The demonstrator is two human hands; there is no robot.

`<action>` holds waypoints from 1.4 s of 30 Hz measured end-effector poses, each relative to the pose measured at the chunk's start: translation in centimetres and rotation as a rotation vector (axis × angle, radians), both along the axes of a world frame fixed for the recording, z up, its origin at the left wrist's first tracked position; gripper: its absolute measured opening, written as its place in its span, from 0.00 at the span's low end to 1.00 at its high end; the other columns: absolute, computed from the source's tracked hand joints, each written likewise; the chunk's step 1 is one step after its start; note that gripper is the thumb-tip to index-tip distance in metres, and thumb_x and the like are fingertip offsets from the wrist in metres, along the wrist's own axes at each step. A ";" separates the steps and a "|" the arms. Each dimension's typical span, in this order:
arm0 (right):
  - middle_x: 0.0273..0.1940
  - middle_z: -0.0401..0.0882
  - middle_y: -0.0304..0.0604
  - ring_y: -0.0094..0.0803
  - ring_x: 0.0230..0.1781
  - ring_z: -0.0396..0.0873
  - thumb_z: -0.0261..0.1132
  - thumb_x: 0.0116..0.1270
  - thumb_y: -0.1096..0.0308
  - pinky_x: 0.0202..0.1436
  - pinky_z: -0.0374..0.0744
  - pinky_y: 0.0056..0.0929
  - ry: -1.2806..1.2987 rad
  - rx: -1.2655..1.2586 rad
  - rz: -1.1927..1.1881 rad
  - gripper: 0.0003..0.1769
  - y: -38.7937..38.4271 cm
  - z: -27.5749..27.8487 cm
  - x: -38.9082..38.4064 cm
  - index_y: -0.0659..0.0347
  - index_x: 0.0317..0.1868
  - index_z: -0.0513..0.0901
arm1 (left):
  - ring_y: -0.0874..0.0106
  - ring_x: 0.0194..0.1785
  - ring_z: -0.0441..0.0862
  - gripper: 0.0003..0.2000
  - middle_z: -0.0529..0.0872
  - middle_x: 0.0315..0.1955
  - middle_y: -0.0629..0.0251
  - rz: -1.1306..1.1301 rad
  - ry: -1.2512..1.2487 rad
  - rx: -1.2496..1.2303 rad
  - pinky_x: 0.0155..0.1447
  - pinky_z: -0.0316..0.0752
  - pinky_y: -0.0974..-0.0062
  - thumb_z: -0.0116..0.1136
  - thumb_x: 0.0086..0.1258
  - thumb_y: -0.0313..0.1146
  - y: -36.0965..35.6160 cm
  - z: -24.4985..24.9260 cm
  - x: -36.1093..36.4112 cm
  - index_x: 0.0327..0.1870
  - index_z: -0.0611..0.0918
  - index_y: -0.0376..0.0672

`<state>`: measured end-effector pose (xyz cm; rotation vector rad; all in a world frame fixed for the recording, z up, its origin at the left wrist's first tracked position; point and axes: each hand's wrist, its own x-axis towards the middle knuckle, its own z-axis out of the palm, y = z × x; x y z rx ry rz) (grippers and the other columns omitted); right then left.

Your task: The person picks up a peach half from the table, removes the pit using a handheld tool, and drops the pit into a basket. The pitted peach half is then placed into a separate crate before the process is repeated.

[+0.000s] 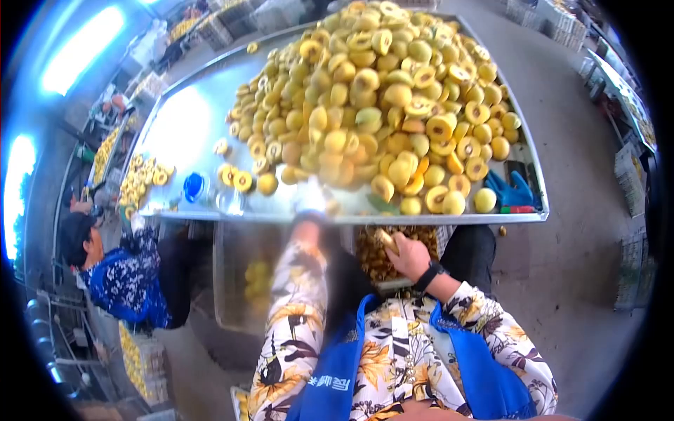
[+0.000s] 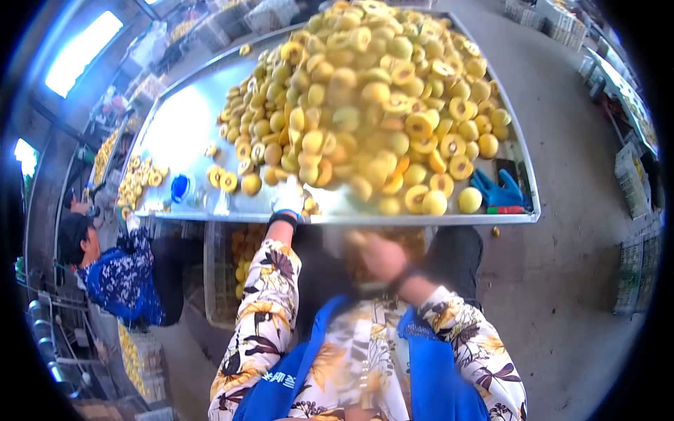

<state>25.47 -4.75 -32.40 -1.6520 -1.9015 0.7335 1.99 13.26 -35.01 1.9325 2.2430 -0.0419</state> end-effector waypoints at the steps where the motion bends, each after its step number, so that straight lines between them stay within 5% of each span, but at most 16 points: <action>1: 0.24 0.77 0.57 0.54 0.26 0.77 0.64 0.58 0.60 0.29 0.75 0.48 0.022 -0.080 -0.027 0.14 0.0 -1.1 0.3 0.59 0.39 0.74 | 0.56 0.54 0.76 0.21 0.78 0.47 0.52 0.019 0.015 -0.001 0.55 0.72 0.60 0.57 0.58 0.44 -0.2 0.9 0.4 0.53 0.74 0.51; 8: 0.27 0.78 0.58 0.55 0.29 0.77 0.63 0.58 0.65 0.33 0.75 0.45 0.138 0.029 -0.117 0.15 1.0 0.3 0.3 0.62 0.44 0.76 | 0.58 0.42 0.80 0.23 0.82 0.38 0.54 0.045 -0.519 0.508 0.47 0.74 0.67 0.64 0.53 0.42 -3.1 3.9 0.0 0.46 0.76 0.37; 11: 0.27 0.78 0.58 0.55 0.28 0.77 0.63 0.57 0.66 0.31 0.75 0.42 0.155 0.268 -0.128 0.18 2.4 2.2 0.4 0.62 0.48 0.77 | 0.70 0.38 0.81 0.15 0.81 0.39 0.63 0.324 -1.728 0.032 0.38 0.78 0.72 0.52 0.66 0.40 -4.7 7.2 1.0 0.48 0.77 0.39; 15: 0.26 0.79 0.51 0.38 0.26 0.80 0.68 0.57 0.60 0.33 0.77 0.31 0.407 0.276 -0.097 0.26 5.3 5.7 0.5 0.61 0.55 0.75 | 0.67 0.39 0.81 0.16 0.80 0.41 0.59 0.320 -1.968 -0.291 0.39 0.80 0.69 0.49 0.70 0.42 -7.1 10.8 3.6 0.50 0.74 0.40; 18: 0.28 0.81 0.48 0.31 0.27 0.80 0.70 0.56 0.55 0.35 0.78 0.30 0.465 0.152 0.035 0.31 6.7 6.1 0.6 0.60 0.57 0.74 | 0.69 0.38 0.80 0.18 0.81 0.40 0.58 0.274 -1.775 -0.491 0.41 0.78 0.74 0.51 0.70 0.45 -8.0 11.9 5.0 0.49 0.74 0.38; 21: 0.29 0.82 0.48 0.30 0.28 0.80 0.70 0.55 0.54 0.36 0.78 0.30 0.239 0.035 0.206 0.32 6.6 7.9 0.2 0.59 0.58 0.74 | 0.78 0.20 0.77 0.25 0.81 0.27 0.68 0.404 -1.707 -0.561 0.15 0.66 0.85 0.36 0.72 0.57 -8.8 12.3 7.1 0.47 0.76 0.44; 22: 0.40 0.81 0.51 0.47 0.40 0.80 0.67 0.56 0.48 0.45 0.77 0.38 0.342 -0.047 0.190 0.29 6.5 7.8 0.1 0.53 0.54 0.75 | 0.77 0.25 0.78 0.27 0.81 0.31 0.66 0.278 -1.639 -0.535 0.19 0.69 0.83 0.33 0.72 0.59 -9.0 13.3 7.0 0.48 0.75 0.43; 24: 0.38 0.81 0.51 0.39 0.38 0.80 0.69 0.57 0.55 0.45 0.76 0.34 0.495 -0.012 0.064 0.26 6.5 8.0 -0.1 0.59 0.52 0.76 | 0.73 0.37 0.80 0.30 0.81 0.40 0.62 -0.152 -1.447 -0.189 0.32 0.75 0.79 0.31 0.72 0.59 -9.1 10.4 6.3 0.53 0.73 0.40; 27: 0.34 0.82 0.36 0.21 0.23 0.76 0.68 0.59 0.59 0.24 0.74 0.21 0.955 -0.035 -0.109 0.22 6.6 6.2 -1.0 0.63 0.49 0.78 | 0.68 0.57 0.73 0.28 0.74 0.54 0.55 0.055 -1.944 0.086 0.59 0.70 0.73 0.31 0.75 0.51 -11.3 9.5 8.5 0.62 0.66 0.35; 28: 0.32 0.80 0.35 0.18 0.19 0.72 0.66 0.61 0.60 0.19 0.69 0.17 0.956 -0.052 -0.216 0.19 6.7 4.5 -1.8 0.63 0.49 0.77 | 0.66 0.62 0.68 0.24 0.70 0.58 0.53 -0.298 -1.531 0.249 0.67 0.61 0.71 0.30 0.77 0.43 -12.6 10.5 9.0 0.64 0.63 0.34; 30: 0.33 0.80 0.38 0.20 0.21 0.74 0.62 0.64 0.60 0.22 0.72 0.20 0.853 -0.053 -0.288 0.20 6.1 2.0 -3.2 0.65 0.50 0.75 | 0.66 0.61 0.68 0.21 0.70 0.57 0.54 -0.326 -1.103 0.451 0.66 0.62 0.71 0.38 0.73 0.36 -12.8 9.5 9.8 0.64 0.64 0.35; 32: 0.45 0.76 0.65 0.55 0.49 0.75 0.58 0.63 0.52 0.50 0.73 0.45 0.583 -0.272 -0.255 0.27 4.8 4.5 -3.1 0.66 0.53 0.71 | 0.66 0.61 0.68 0.21 0.71 0.56 0.54 -0.312 -0.673 0.600 0.66 0.63 0.70 0.47 0.69 0.29 -12.8 6.0 10.0 0.63 0.64 0.36; 34: 0.42 0.77 0.65 0.59 0.44 0.76 0.59 0.63 0.55 0.46 0.74 0.47 0.464 -0.161 -0.227 0.25 4.3 3.0 -2.9 0.66 0.52 0.71 | 0.64 0.54 0.74 0.23 0.75 0.50 0.54 0.077 -1.558 0.250 0.61 0.68 0.70 0.52 0.66 0.30 -10.2 2.4 9.6 0.62 0.66 0.36; 36: 0.38 0.78 0.65 0.61 0.39 0.76 0.58 0.63 0.58 0.42 0.75 0.48 0.401 -0.139 -0.203 0.22 4.0 4.5 -2.3 0.67 0.49 0.71 | 0.67 0.50 0.76 0.20 0.78 0.46 0.57 0.111 -1.637 0.425 0.54 0.73 0.72 0.47 0.69 0.40 -10.2 4.2 9.5 0.57 0.70 0.36; 38: 0.34 0.78 0.65 0.61 0.36 0.76 0.58 0.63 0.60 0.39 0.74 0.49 0.339 -0.114 -0.128 0.19 3.6 4.5 -1.8 0.67 0.46 0.71 | 0.71 0.46 0.78 0.24 0.79 0.44 0.59 0.013 -1.285 0.654 0.49 0.76 0.74 0.38 0.75 0.50 -10.3 3.0 9.1 0.53 0.73 0.37; 42: 0.30 0.76 0.65 0.61 0.34 0.75 0.59 0.63 0.59 0.36 0.73 0.47 0.286 -0.068 -0.035 0.19 2.9 4.3 -1.5 0.68 0.41 0.70 | 0.55 0.55 0.71 0.27 0.72 0.53 0.46 0.080 -1.425 0.521 0.60 0.68 0.65 0.51 0.65 0.43 -10.4 3.8 9.3 0.58 0.68 0.31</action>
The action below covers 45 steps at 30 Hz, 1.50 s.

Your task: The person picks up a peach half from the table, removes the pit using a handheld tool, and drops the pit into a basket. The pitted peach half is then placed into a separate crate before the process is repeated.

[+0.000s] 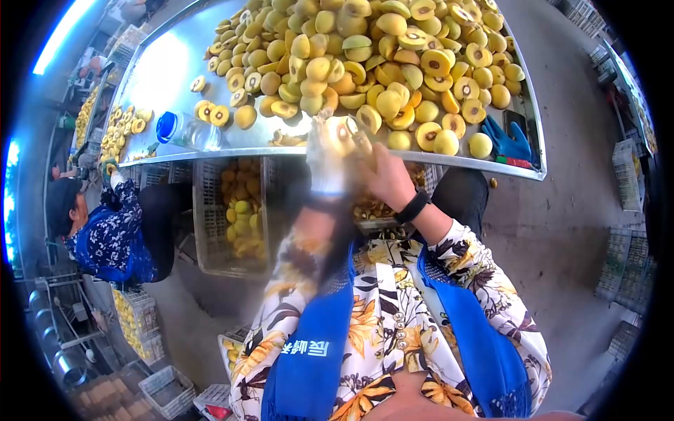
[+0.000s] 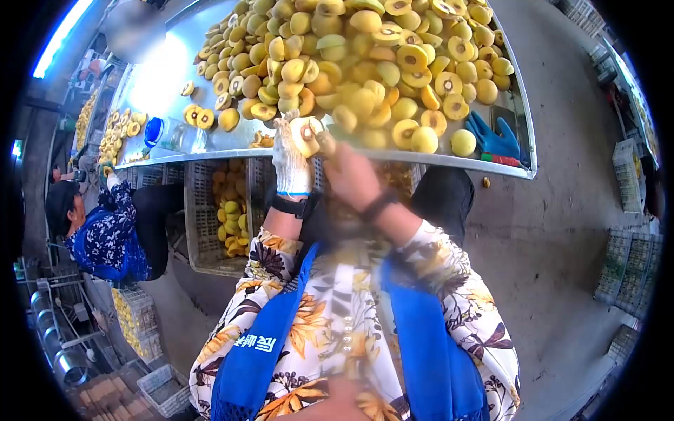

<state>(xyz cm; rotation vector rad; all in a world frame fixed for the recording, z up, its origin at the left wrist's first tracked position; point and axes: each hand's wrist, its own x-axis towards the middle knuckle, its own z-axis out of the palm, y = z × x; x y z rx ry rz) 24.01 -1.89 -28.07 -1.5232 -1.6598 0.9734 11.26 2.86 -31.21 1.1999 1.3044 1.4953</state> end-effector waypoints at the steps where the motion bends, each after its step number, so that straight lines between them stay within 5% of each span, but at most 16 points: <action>1: 0.28 0.75 0.65 0.61 0.33 0.75 0.59 0.63 0.57 0.35 0.73 0.46 0.005 0.032 0.015 0.20 -0.1 -0.4 -0.1 0.69 0.40 0.69 | 0.54 0.55 0.71 0.26 0.72 0.53 0.46 -0.004 0.085 0.040 0.60 0.67 0.65 0.50 0.65 0.43 -0.1 -0.3 0.0 0.58 0.68 0.31; 3: 0.29 0.75 0.65 0.62 0.34 0.74 0.59 0.63 0.57 0.35 0.72 0.47 0.001 -0.008 0.007 0.20 -0.4 -0.7 -0.3 0.68 0.39 0.69 | 0.53 0.55 0.70 0.25 0.72 0.53 0.46 0.001 0.252 0.125 0.62 0.66 0.64 0.49 0.66 0.43 -0.4 -0.4 0.0 0.58 0.68 0.32; 6: 0.30 0.75 0.66 0.63 0.35 0.74 0.58 0.64 0.58 0.36 0.72 0.49 -0.008 -0.049 0.014 0.19 -0.5 -0.1 -0.4 0.68 0.39 0.68 | 0.71 0.48 0.76 0.21 0.76 0.47 0.60 0.060 0.457 0.252 0.54 0.73 0.74 0.35 0.76 0.45 -0.9 0.5 0.7 0.54 0.73 0.37; 11: 0.31 0.75 0.67 0.63 0.35 0.74 0.56 0.64 0.63 0.37 0.72 0.51 -0.026 -0.075 0.052 0.16 -0.7 -1.1 -0.7 0.69 0.42 0.67 | 0.70 0.47 0.76 0.21 0.77 0.47 0.60 0.029 0.133 -0.026 0.54 0.73 0.74 0.33 0.77 0.43 -1.5 1.5 0.6 0.54 0.72 0.34; 14: 0.31 0.76 0.67 0.64 0.34 0.74 0.55 0.62 0.65 0.38 0.72 0.51 -0.051 -0.012 0.133 0.16 -1.1 -1.7 -0.8 0.70 0.44 0.67 | 0.71 0.46 0.77 0.21 0.79 0.44 0.60 0.217 0.932 0.435 0.52 0.73 0.74 0.32 0.76 0.42 -1.2 0.8 -0.3 0.50 0.75 0.34; 19: 0.29 0.77 0.64 0.61 0.32 0.76 0.53 0.61 0.71 0.36 0.74 0.48 -0.044 -0.057 0.192 0.10 -1.6 -0.1 -0.5 0.69 0.40 0.70 | 0.72 0.37 0.79 0.21 0.82 0.33 0.61 -0.424 0.299 0.022 0.44 0.74 0.76 0.39 0.74 0.45 0.6 3.2 -3.0 0.41 0.80 0.35; 21: 0.31 0.77 0.64 0.60 0.34 0.76 0.54 0.60 0.71 0.38 0.75 0.46 -0.032 -0.069 0.215 0.11 -0.8 -0.6 -0.6 0.69 0.41 0.72 | 0.74 0.37 0.79 0.22 0.82 0.33 0.63 -0.537 -0.169 -0.366 0.43 0.74 0.77 0.40 0.74 0.48 0.8 4.9 -3.0 0.43 0.79 0.36; 24: 0.33 0.78 0.63 0.57 0.35 0.77 0.55 0.59 0.70 0.40 0.76 0.43 0.138 -0.136 0.141 0.12 -0.8 -1.0 -1.1 0.68 0.42 0.73 | 0.74 0.36 0.79 0.21 0.81 0.35 0.63 -0.288 -0.421 -0.316 0.43 0.75 0.76 0.43 0.73 0.48 0.5 5.1 -1.7 0.45 0.79 0.37; 28: 0.34 0.79 0.59 0.51 0.36 0.78 0.57 0.57 0.68 0.42 0.75 0.41 0.382 -0.279 0.153 0.13 -1.2 -1.7 -1.9 0.68 0.41 0.74 | 0.76 0.38 0.77 0.16 0.80 0.38 0.63 -0.082 -0.415 -0.055 0.40 0.75 0.79 0.48 0.72 0.43 -1.8 3.6 0.2 0.45 0.77 0.37; 31: 0.29 0.78 0.56 0.45 0.27 0.79 0.56 0.57 0.70 0.33 0.77 0.40 0.172 -0.081 0.188 0.15 -1.4 -1.4 -2.3 0.67 0.44 0.73 | 0.77 0.33 0.77 0.13 0.80 0.35 0.66 0.032 -0.403 -0.273 0.35 0.75 0.80 0.50 0.72 0.41 -1.8 5.7 -0.2 0.42 0.78 0.39; 34: 0.22 0.75 0.50 0.35 0.15 0.74 0.55 0.59 0.71 0.19 0.74 0.33 0.286 -0.353 0.152 0.15 -1.7 -0.5 -3.0 0.68 0.47 0.70 | 0.72 0.30 0.79 0.12 0.80 0.31 0.63 -0.143 -0.514 -0.219 0.33 0.76 0.77 0.53 0.67 0.39 0.1 -0.5 -2.0 0.40 0.75 0.38; 37: 0.18 0.71 0.42 0.26 0.09 0.67 0.54 0.60 0.73 0.11 0.67 0.25 0.538 -0.446 0.183 0.15 -2.2 1.6 -2.7 0.68 0.47 0.67 | 0.72 0.27 0.78 0.12 0.80 0.27 0.61 -0.198 -0.547 -0.267 0.29 0.75 0.77 0.53 0.67 0.39 -0.3 2.9 -1.6 0.38 0.76 0.36; 39: 0.18 0.70 0.40 0.25 0.10 0.67 0.53 0.61 0.73 0.11 0.67 0.24 0.546 -0.495 0.201 0.13 -2.1 1.3 -2.5 0.68 0.45 0.67 | 0.73 0.24 0.77 0.15 0.78 0.26 0.65 -0.147 -0.478 -0.277 0.23 0.75 0.74 0.53 0.68 0.47 -0.6 3.9 -0.7 0.37 0.77 0.43; 43: 0.18 0.69 0.39 0.23 0.10 0.65 0.53 0.61 0.74 0.11 0.65 0.23 0.601 -0.647 0.212 0.10 -2.5 1.8 -2.3 0.65 0.43 0.67 | 0.76 0.21 0.76 0.15 0.79 0.24 0.67 -0.284 -0.549 -0.409 0.22 0.74 0.78 0.53 0.68 0.45 -1.1 4.5 -1.2 0.39 0.78 0.40; 45: 0.19 0.69 0.38 0.22 0.10 0.63 0.53 0.61 0.74 0.10 0.63 0.21 0.828 -0.729 0.295 0.09 -2.6 1.4 -1.7 0.64 0.42 0.68 | 0.77 0.21 0.76 0.15 0.79 0.24 0.67 -0.278 -0.485 -0.398 0.23 0.74 0.80 0.54 0.68 0.44 -1.0 4.4 -0.9 0.39 0.79 0.39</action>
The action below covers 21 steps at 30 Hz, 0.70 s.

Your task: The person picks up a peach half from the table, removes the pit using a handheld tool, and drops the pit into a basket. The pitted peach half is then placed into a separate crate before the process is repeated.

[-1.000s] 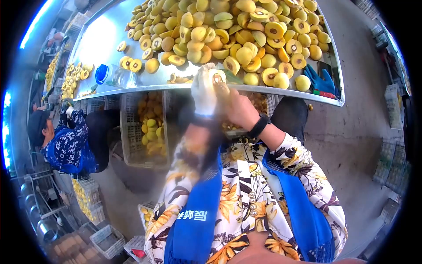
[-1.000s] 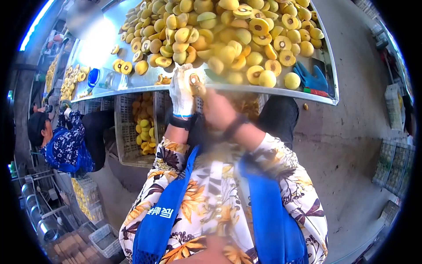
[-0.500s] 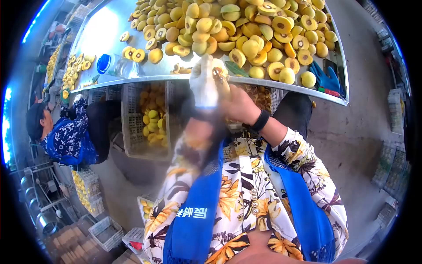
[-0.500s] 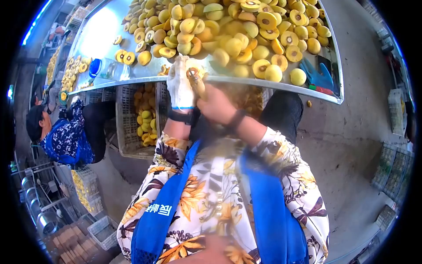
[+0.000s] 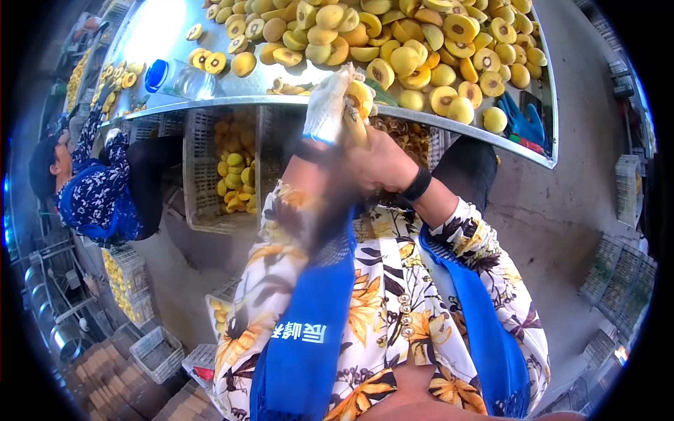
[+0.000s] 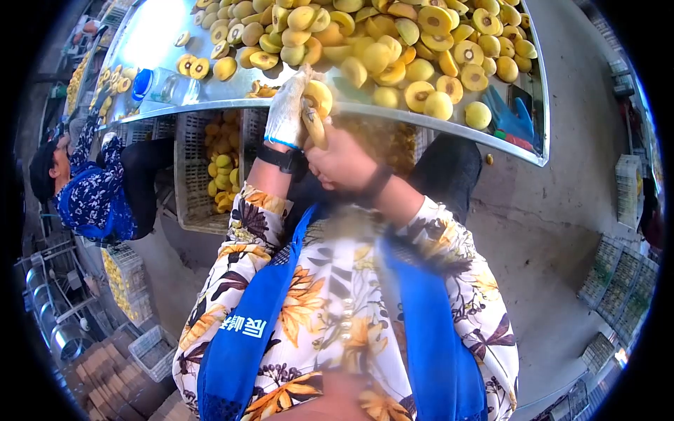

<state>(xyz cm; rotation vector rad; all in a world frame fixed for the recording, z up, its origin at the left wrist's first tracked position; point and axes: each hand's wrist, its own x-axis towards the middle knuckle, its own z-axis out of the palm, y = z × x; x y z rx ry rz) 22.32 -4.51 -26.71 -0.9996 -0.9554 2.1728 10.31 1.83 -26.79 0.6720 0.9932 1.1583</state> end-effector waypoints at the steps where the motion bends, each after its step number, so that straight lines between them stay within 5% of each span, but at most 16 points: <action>1: 0.19 0.68 0.38 0.21 0.10 0.62 0.54 0.60 0.74 0.10 0.62 0.20 0.116 -0.046 0.018 0.09 0.0 -0.3 0.4 0.63 0.42 0.68 | 0.78 0.22 0.76 0.15 0.79 0.24 0.67 0.047 0.086 0.039 0.23 0.74 0.80 0.54 0.68 0.43 0.0 -0.2 0.2 0.39 0.79 0.39; 3: 0.20 0.68 0.37 0.20 0.09 0.60 0.55 0.60 0.74 0.10 0.61 0.19 0.269 -0.150 0.072 0.10 0.1 -1.2 0.9 0.62 0.42 0.68 | 0.78 0.23 0.76 0.14 0.80 0.26 0.67 0.072 0.189 0.102 0.24 0.74 0.80 0.55 0.68 0.42 -0.3 0.1 0.2 0.39 0.81 0.38; 7: 0.21 0.68 0.37 0.20 0.09 0.59 0.58 0.60 0.73 0.10 0.59 0.19 0.513 -0.294 0.174 0.12 0.5 -3.7 1.3 0.61 0.44 0.68 | 0.73 0.23 0.77 0.19 0.80 0.25 0.65 -0.042 -0.107 0.013 0.25 0.75 0.78 0.54 0.67 0.48 -0.6 -1.8 -0.7 0.44 0.77 0.39; 10: 0.21 0.67 0.36 0.18 0.08 0.57 0.57 0.61 0.75 0.09 0.56 0.17 0.477 -0.141 0.263 0.11 0.3 -4.8 1.3 0.60 0.43 0.68 | 0.67 0.26 0.78 0.23 0.80 0.26 0.62 0.236 -0.233 -0.324 0.29 0.77 0.72 0.54 0.65 0.53 -1.5 -3.0 -1.7 0.44 0.75 0.39; 11: 0.22 0.69 0.39 0.21 0.10 0.61 0.56 0.61 0.74 0.11 0.60 0.20 0.418 -0.162 0.266 0.11 0.3 -5.4 1.5 0.60 0.45 0.69 | 0.63 0.31 0.79 0.24 0.80 0.29 0.60 0.318 -0.442 -0.261 0.35 0.78 0.66 0.54 0.63 0.56 -0.4 -6.5 -4.5 0.43 0.75 0.40; 13: 0.25 0.73 0.44 0.29 0.13 0.69 0.56 0.61 0.74 0.14 0.68 0.26 0.290 -0.201 0.271 0.13 0.2 -7.0 2.6 0.59 0.47 0.70 | 0.67 0.31 0.80 0.19 0.80 0.30 0.64 0.430 -0.428 -0.142 0.35 0.77 0.65 0.48 0.69 0.51 -1.9 -3.9 -9.0 0.42 0.73 0.42; 15: 0.31 0.76 0.49 0.39 0.24 0.75 0.56 0.62 0.71 0.26 0.74 0.35 -0.433 0.625 0.243 0.18 -0.7 -9.1 3.2 0.58 0.53 0.69 | 0.64 0.36 0.82 0.19 0.83 0.35 0.61 0.725 0.463 0.014 0.41 0.77 0.64 0.61 0.60 0.49 -2.2 -5.2 -13.5 0.41 0.80 0.41; 16: 0.34 0.78 0.52 0.44 0.29 0.78 0.55 0.62 0.70 0.32 0.77 0.39 -0.803 1.029 0.205 0.20 -0.7 -7.5 2.8 0.57 0.56 0.69 | 0.61 0.40 0.82 0.21 0.83 0.39 0.59 0.570 1.164 -0.054 0.47 0.76 0.65 0.62 0.58 0.49 -2.4 -4.2 -15.7 0.44 0.82 0.40; 17: 0.42 0.78 0.55 0.51 0.44 0.76 0.55 0.62 0.66 0.48 0.74 0.44 -1.040 0.695 0.580 0.26 0.1 -5.4 3.5 0.54 0.62 0.65 | 0.61 0.43 0.81 0.22 0.83 0.41 0.58 0.576 1.418 0.041 0.50 0.74 0.66 0.62 0.58 0.48 -2.4 -4.0 -16.1 0.46 0.81 0.41; 18: 0.38 0.78 0.56 0.52 0.40 0.77 0.58 0.60 0.65 0.44 0.74 0.44 -0.990 0.738 0.410 0.21 0.0 -6.6 3.5 0.57 0.54 0.68 | 0.61 0.45 0.80 0.23 0.83 0.43 0.57 0.581 1.666 0.147 0.52 0.73 0.67 0.63 0.57 0.47 -2.0 -2.9 -15.9 0.48 0.81 0.41; 20: 0.30 0.78 0.59 0.53 0.33 0.78 0.63 0.57 0.62 0.37 0.75 0.44 -0.879 0.808 0.087 0.14 -1.0 -10.1 3.6 0.63 0.38 0.74 | 0.61 0.51 0.77 0.23 0.81 0.46 0.55 0.468 1.515 0.310 0.55 0.71 0.67 0.62 0.56 0.49 -0.3 -2.1 -12.2 0.49 0.81 0.44; 21: 0.30 0.78 0.59 0.53 0.33 0.78 0.63 0.57 0.63 0.36 0.75 0.43 -0.856 0.752 0.060 0.14 -1.1 -9.6 3.5 0.63 0.38 0.74 | 0.59 0.53 0.76 0.23 0.79 0.50 0.55 0.281 1.512 0.327 0.56 0.70 0.66 0.62 0.57 0.48 0.6 -0.9 -9.2 0.50 0.80 0.43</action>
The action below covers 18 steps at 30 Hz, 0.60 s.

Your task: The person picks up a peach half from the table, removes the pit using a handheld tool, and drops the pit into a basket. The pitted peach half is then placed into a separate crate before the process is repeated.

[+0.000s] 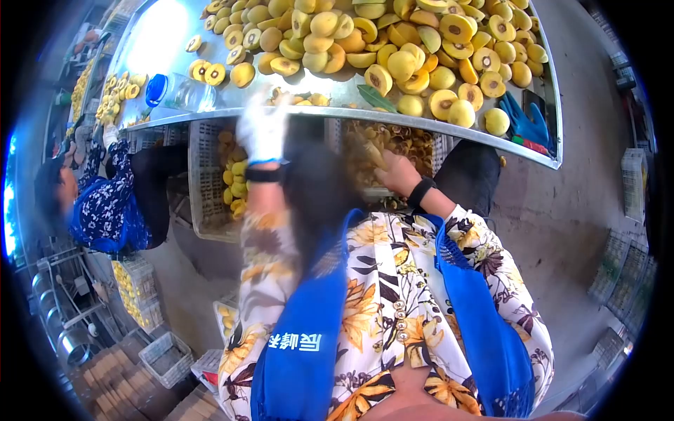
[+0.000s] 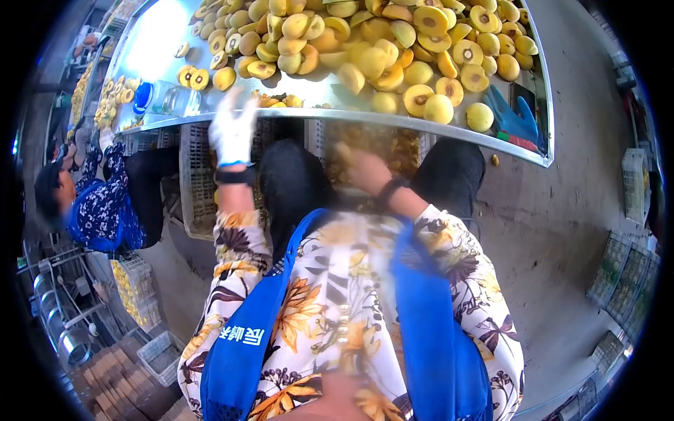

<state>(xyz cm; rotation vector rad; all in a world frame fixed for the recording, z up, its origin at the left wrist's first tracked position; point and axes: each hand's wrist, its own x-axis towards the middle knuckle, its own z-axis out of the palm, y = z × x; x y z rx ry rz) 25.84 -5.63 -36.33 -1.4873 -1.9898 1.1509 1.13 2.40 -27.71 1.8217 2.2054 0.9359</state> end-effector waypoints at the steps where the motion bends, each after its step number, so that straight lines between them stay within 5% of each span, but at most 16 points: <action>1: 0.30 0.78 0.59 0.53 0.33 0.78 0.63 0.57 0.64 0.36 0.75 0.42 0.034 -0.037 -0.038 0.14 0.1 1.0 -0.2 0.63 0.39 0.74 | 0.57 0.54 0.75 0.23 0.78 0.54 0.55 -0.135 0.009 -0.101 0.57 0.70 0.66 0.61 0.58 0.47 1.1 0.7 3.1 0.51 0.79 0.43; 3: 0.29 0.78 0.58 0.51 0.31 0.78 0.63 0.58 0.64 0.35 0.75 0.40 0.042 0.022 -0.084 0.14 0.4 1.0 0.1 0.64 0.40 0.74 | 0.55 0.55 0.75 0.29 0.76 0.54 0.51 -0.447 0.078 -0.104 0.57 0.70 0.65 0.62 0.55 0.47 4.6 -3.2 7.0 0.58 0.74 0.44; 7: 0.27 0.78 0.53 0.40 0.27 0.79 0.63 0.60 0.64 0.33 0.76 0.33 0.045 0.117 -0.258 0.14 0.5 2.6 1.7 0.65 0.41 0.74 | 0.57 0.50 0.78 0.30 0.77 0.48 0.52 -0.525 0.331 -0.412 0.51 0.74 0.60 0.63 0.54 0.46 7.5 -4.7 14.8 0.58 0.70 0.46; 11: 0.27 0.80 0.43 0.28 0.27 0.79 0.62 0.61 0.65 0.34 0.76 0.27 0.201 -0.040 -0.551 0.14 1.1 4.1 2.9 0.66 0.42 0.75 | 0.59 0.48 0.79 0.27 0.80 0.43 0.54 -0.517 0.204 -0.340 0.51 0.74 0.63 0.61 0.53 0.39 8.1 -5.5 14.4 0.56 0.72 0.47; 12: 0.28 0.80 0.40 0.23 0.22 0.76 0.61 0.61 0.66 0.27 0.75 0.22 0.099 0.343 -0.479 0.13 1.8 3.0 3.4 0.66 0.42 0.74 | 0.60 0.48 0.79 0.27 0.81 0.43 0.55 -0.432 0.112 -0.275 0.52 0.74 0.65 0.60 0.52 0.37 7.5 -4.8 14.2 0.57 0.72 0.47; 13: 0.27 0.80 0.41 0.21 0.20 0.74 0.61 0.62 0.66 0.24 0.73 0.21 0.200 0.238 -0.523 0.13 3.0 2.9 3.7 0.66 0.42 0.73 | 0.59 0.50 0.78 0.28 0.80 0.46 0.55 -0.404 0.086 -0.260 0.53 0.74 0.65 0.58 0.53 0.33 7.0 -3.7 14.0 0.59 0.71 0.47; 15: 0.26 0.79 0.41 0.19 0.14 0.68 0.60 0.65 0.62 0.16 0.66 0.18 0.490 -0.023 -0.566 0.15 4.7 4.1 3.5 0.65 0.42 0.71 | 0.57 0.49 0.78 0.28 0.79 0.47 0.54 -0.533 -0.026 0.165 0.54 0.73 0.65 0.56 0.53 0.28 4.9 -3.5 12.8 0.61 0.70 0.45; 18: 0.23 0.76 0.39 0.18 0.10 0.63 0.58 0.67 0.56 0.11 0.61 0.17 0.769 -0.236 -0.522 0.18 6.1 6.7 2.0 0.64 0.41 0.70 | 0.55 0.50 0.75 0.28 0.77 0.49 0.53 -0.654 0.058 0.267 0.55 0.72 0.65 0.56 0.53 0.23 0.9 -0.5 12.6 0.61 0.69 0.40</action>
